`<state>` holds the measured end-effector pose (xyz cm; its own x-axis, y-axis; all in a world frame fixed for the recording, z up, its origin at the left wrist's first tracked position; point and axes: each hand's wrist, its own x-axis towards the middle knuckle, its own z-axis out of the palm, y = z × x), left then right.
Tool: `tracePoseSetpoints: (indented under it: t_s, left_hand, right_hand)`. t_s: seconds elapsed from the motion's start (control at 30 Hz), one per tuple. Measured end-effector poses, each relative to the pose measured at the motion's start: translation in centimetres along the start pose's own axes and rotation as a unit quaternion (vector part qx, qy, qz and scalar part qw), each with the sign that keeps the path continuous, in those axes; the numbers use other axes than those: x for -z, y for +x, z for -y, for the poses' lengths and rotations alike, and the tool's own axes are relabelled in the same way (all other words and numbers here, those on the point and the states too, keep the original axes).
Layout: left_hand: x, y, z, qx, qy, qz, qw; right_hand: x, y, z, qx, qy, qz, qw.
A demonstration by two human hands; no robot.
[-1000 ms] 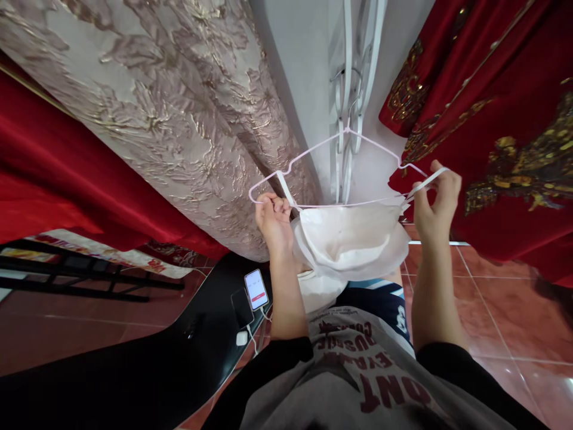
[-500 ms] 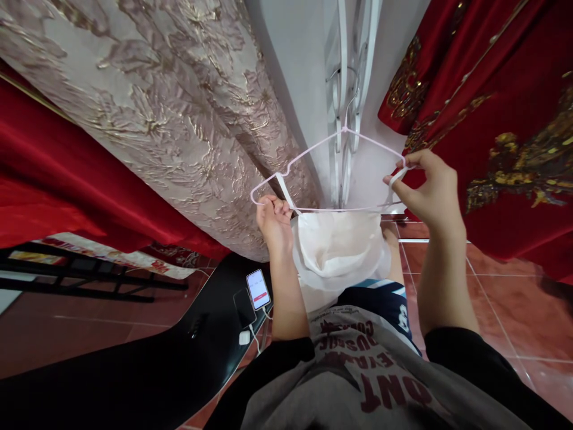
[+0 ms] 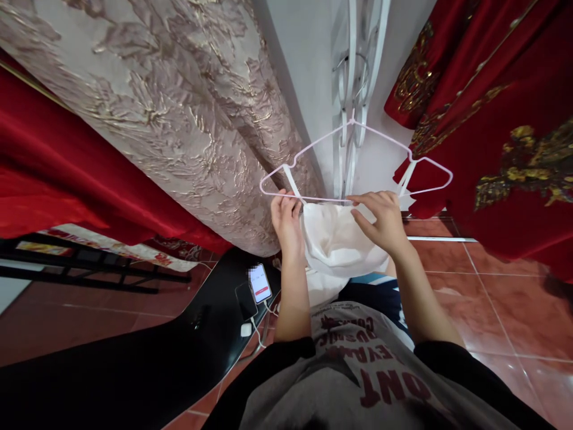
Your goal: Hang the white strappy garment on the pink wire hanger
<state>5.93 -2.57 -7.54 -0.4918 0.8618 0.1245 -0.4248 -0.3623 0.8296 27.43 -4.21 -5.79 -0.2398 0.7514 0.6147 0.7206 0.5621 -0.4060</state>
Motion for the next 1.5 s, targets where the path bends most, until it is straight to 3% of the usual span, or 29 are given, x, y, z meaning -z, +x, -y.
tracePoseSetpoints:
  t_s: [0.13,0.27,0.33,0.43,0.63,0.83,0.93,1.0,1.07,1.1,1.17,1.23,1.27,1.3,1.37,1.43,1.5]
  left_hand:
    - [0.9,-1.0,-0.3,-0.046,0.194,0.084,0.976]
    - [1.5,-1.4,-3.9,-0.075,0.333,0.128,0.931]
    - [1.4,-1.2,-5.5,-0.059,0.291,0.138,0.945]
    - [0.5,-0.4,-7.0,-0.01,0.144,0.147,0.979]
    - [-1.3,1.5,-7.8,-0.001,-0.004,0.12,0.993]
    - [2.3,2.3,-6.3,-0.099,-0.028,-0.055,0.993]
    - [2.9,1.6,-4.8,-0.013,0.011,0.003,1.0]
    - [2.0,0.6,-3.9,0.036,0.026,0.077,0.996]
    - [0.6,-0.3,-3.2,0.04,0.034,0.121,0.991]
    - [-0.1,-0.7,-3.0,0.033,0.037,0.129,0.99]
    - [-1.0,-1.2,-2.7,0.019,0.04,0.129,0.991]
    - [-1.3,-1.3,-2.5,0.012,0.042,0.125,0.991]
    - [-1.3,-1.3,-2.4,0.011,0.042,0.123,0.991]
    - [-1.3,-1.2,-2.3,0.011,0.042,0.12,0.992]
    - [-1.2,-0.9,-2.1,0.009,0.041,0.111,0.993]
    - [-1.2,-0.7,-1.9,0.003,0.037,0.106,0.994]
    - [-1.1,-0.5,-1.7,-0.005,0.034,0.108,0.994]
  right_hand:
    - [-0.1,-0.3,0.3,0.003,-0.003,-0.018,1.0]
    - [0.3,0.0,-0.2,-0.001,0.025,-0.015,1.0]
    - [0.5,0.0,-0.4,0.0,0.036,-0.012,0.999]
    - [0.4,-0.1,-0.2,-0.006,0.039,-0.013,0.999]
    - [-0.1,-0.2,0.6,0.012,0.06,-0.008,0.998]
    - [0.2,-0.3,0.2,0.023,0.053,-0.014,0.998]
    - [0.1,-0.4,0.7,0.023,0.056,-0.01,0.998]
    - [-0.1,-0.4,1.3,0.029,0.075,-0.005,0.997]
    - [-0.3,-0.6,1.6,0.035,0.112,-0.009,0.993]
    - [-0.3,-0.8,1.5,0.027,0.134,-0.028,0.99]
    - [-0.1,-1.2,0.6,-0.029,0.172,-0.125,0.977]
    - [0.6,-1.4,-1.0,-0.124,0.191,-0.251,0.941]
    - [1.2,-1.4,-1.8,-0.168,0.199,-0.284,0.923]
    - [1.8,-1.3,-2.6,-0.203,0.207,-0.286,0.913]
    - [3.0,-0.6,-3.7,-0.236,0.226,-0.214,0.921]
    - [3.8,0.4,-3.9,-0.228,0.245,-0.124,0.934]
    - [3.9,1.7,-3.5,-0.207,0.262,-0.095,0.938]
